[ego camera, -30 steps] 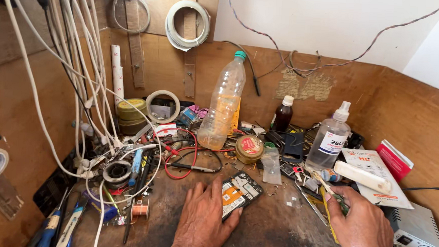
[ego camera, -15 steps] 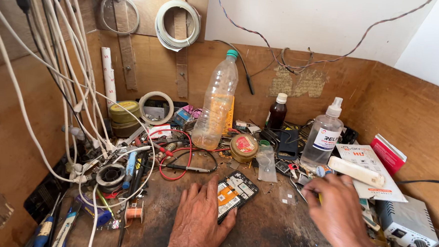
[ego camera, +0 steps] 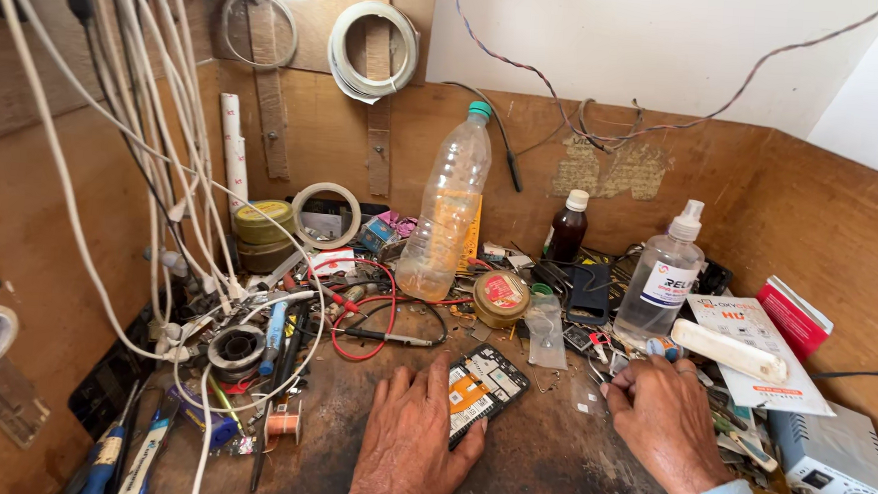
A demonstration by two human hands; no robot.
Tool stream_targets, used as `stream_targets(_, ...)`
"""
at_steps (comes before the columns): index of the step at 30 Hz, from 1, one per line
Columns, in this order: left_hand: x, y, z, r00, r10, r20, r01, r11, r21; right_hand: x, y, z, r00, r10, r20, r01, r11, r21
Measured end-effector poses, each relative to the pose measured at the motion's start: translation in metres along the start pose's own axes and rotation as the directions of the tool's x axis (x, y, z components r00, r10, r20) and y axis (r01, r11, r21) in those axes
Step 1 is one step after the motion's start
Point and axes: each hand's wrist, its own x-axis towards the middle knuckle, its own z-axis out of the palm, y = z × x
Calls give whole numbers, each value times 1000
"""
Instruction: The person uses a metal prying tool to remove a small component from a disassembled mobile phone on a cluttered workbench. They then use a blue pen to point at and mark areas on the phone's internal circuit board.
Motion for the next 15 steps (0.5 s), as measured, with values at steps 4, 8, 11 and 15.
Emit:
stream_targets(4,0,0,-2,1000,-16,26,17,1000,-7,1,2,-2,999,36,28,-37,998,42)
stream_targets(8,-1,1,-3,1000,-3,8,3,1000,-6,4,2,-2,991,-14,-131,41,977,208)
stream_targets(11,0,2,-4,999,-19,39,19,1000,-3,8,1,0,993,112,-30,-89,903,421)
stream_targets(15,-1,3,-6,999,-30,42,30,1000,-1,15,5,2,995,57,-84,-20,924,382)
